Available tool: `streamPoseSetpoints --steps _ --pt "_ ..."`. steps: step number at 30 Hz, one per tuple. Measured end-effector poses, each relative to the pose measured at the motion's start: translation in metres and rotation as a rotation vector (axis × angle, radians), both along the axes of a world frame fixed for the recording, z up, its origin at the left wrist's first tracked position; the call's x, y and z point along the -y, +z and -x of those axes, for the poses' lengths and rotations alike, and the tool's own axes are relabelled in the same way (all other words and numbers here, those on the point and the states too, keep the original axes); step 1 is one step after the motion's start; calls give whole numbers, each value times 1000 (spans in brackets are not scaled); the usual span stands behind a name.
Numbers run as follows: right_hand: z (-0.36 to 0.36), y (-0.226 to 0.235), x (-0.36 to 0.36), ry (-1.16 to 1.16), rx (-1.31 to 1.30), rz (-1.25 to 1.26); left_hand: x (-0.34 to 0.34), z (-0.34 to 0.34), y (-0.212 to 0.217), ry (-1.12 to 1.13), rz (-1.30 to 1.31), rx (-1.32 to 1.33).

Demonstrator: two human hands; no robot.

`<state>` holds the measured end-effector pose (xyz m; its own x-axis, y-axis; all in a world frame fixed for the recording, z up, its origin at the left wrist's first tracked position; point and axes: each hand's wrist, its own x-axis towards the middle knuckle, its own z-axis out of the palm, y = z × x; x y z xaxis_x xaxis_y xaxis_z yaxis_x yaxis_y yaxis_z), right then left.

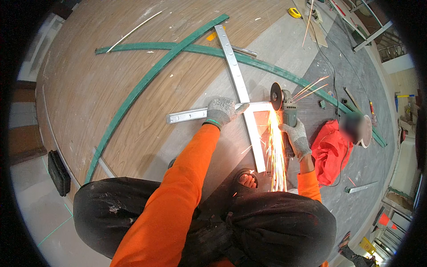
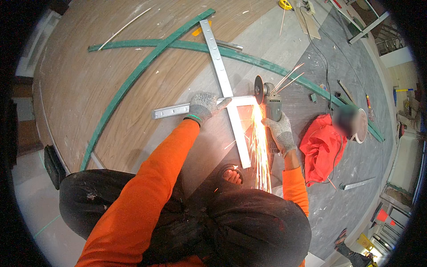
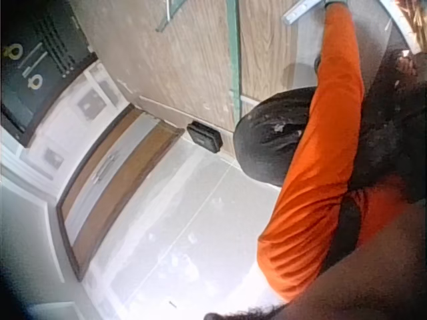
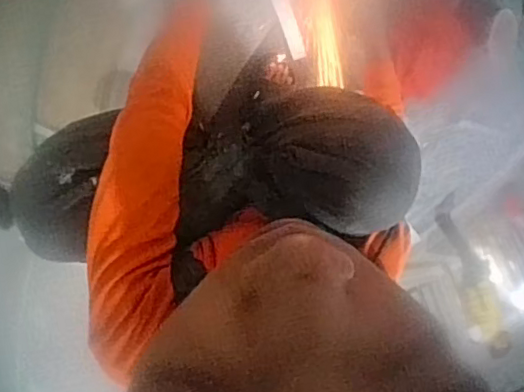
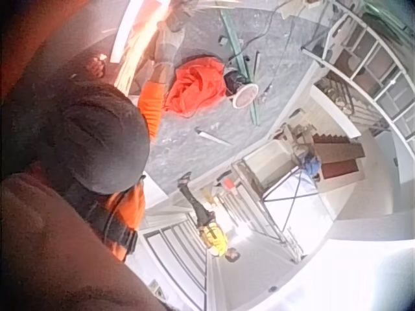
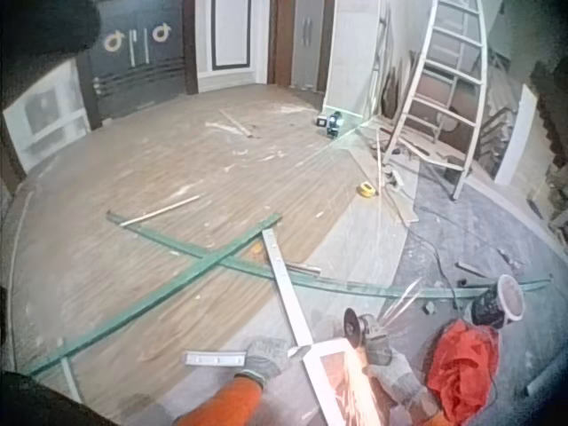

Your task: The person descends a ladder and sits on the floor to cut a metal bar using an angle grinder. They position the bar on the floor and proceed to cut it, generating sparks.

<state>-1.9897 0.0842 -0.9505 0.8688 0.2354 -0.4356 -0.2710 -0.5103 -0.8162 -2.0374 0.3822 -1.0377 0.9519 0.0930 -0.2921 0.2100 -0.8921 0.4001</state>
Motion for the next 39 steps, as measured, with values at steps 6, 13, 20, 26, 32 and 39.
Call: streamPoseSetpoints --steps 6,13,20,26,32,39 --pt "-3 -7 6 -4 -21 12 2 0 4 12 16 12" --pt "-3 2 0 -17 -42 72 0 1 -7 -1 7 35" --pt "-4 -6 3 -23 -28 80 2 -1 -5 -5 1 27" --pt "-5 -13 9 -13 -23 48 1 0 -2 1 -6 15" --pt "-2 -3 2 -38 -59 27 0 -1 -2 0 24 -28" --pt "-4 4 -4 -5 -36 121 0 -1 1 -13 22 -30"
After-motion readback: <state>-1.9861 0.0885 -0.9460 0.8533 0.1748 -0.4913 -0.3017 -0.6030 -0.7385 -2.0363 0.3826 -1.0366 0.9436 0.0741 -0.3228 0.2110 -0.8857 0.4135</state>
